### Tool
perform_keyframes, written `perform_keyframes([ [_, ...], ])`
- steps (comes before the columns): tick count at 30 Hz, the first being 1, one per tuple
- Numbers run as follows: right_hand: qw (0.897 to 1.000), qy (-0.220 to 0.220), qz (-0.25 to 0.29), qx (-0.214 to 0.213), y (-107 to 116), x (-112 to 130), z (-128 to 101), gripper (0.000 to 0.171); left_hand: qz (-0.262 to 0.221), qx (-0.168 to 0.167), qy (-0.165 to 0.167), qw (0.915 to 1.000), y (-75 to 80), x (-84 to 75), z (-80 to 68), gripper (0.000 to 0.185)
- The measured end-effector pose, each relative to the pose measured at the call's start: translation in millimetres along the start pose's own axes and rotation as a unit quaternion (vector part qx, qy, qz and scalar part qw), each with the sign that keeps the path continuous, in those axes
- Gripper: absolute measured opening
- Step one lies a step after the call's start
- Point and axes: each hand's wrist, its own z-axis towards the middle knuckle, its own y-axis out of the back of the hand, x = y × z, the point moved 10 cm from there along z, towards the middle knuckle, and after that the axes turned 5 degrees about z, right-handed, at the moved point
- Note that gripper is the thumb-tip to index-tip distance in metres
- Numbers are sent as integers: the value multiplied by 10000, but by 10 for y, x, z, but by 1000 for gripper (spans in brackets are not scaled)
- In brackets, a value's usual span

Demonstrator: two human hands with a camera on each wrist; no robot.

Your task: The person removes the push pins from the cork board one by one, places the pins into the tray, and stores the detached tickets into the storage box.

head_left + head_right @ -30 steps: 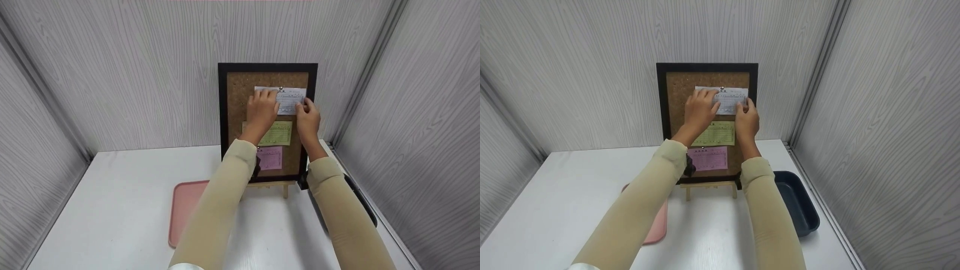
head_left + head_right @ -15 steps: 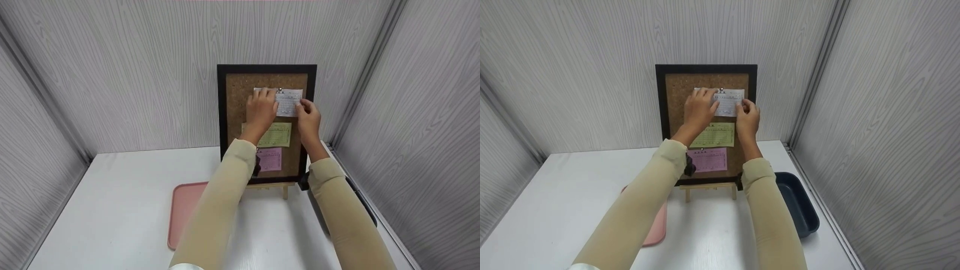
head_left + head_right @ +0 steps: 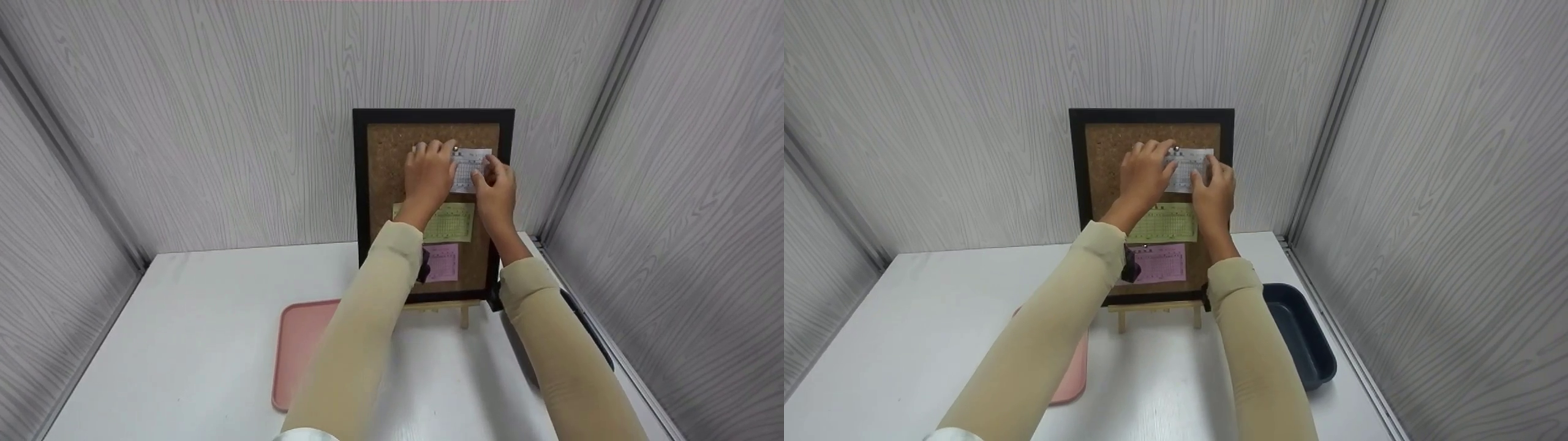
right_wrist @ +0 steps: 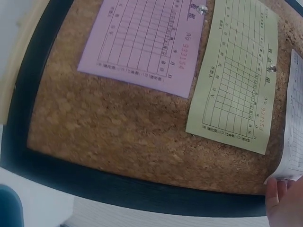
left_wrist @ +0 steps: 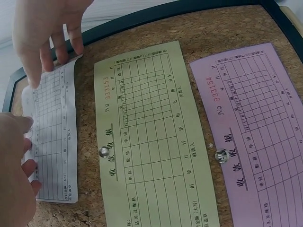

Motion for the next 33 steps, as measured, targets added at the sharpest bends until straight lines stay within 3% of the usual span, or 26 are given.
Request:
perform_keyframes([
  [6,9958,213,-844,294,-58,98,90,55,-75,218,55,9997,-32,4,41,42],
  [15,9833,407,-1660,621,-67,162,176,51,-38,187,221,9996,-42,2,116,37],
  [23,9808,622,-1764,556,-5,252,214,40,-128,110,355,9992,-54,10,131,30],
  [29,9770,840,-1943,245,84,346,219,28,-342,95,423,9985,-24,16,147,23],
  [33,9818,843,-1695,139,134,355,225,25,-407,51,470,9981,-8,16,156,22],
])
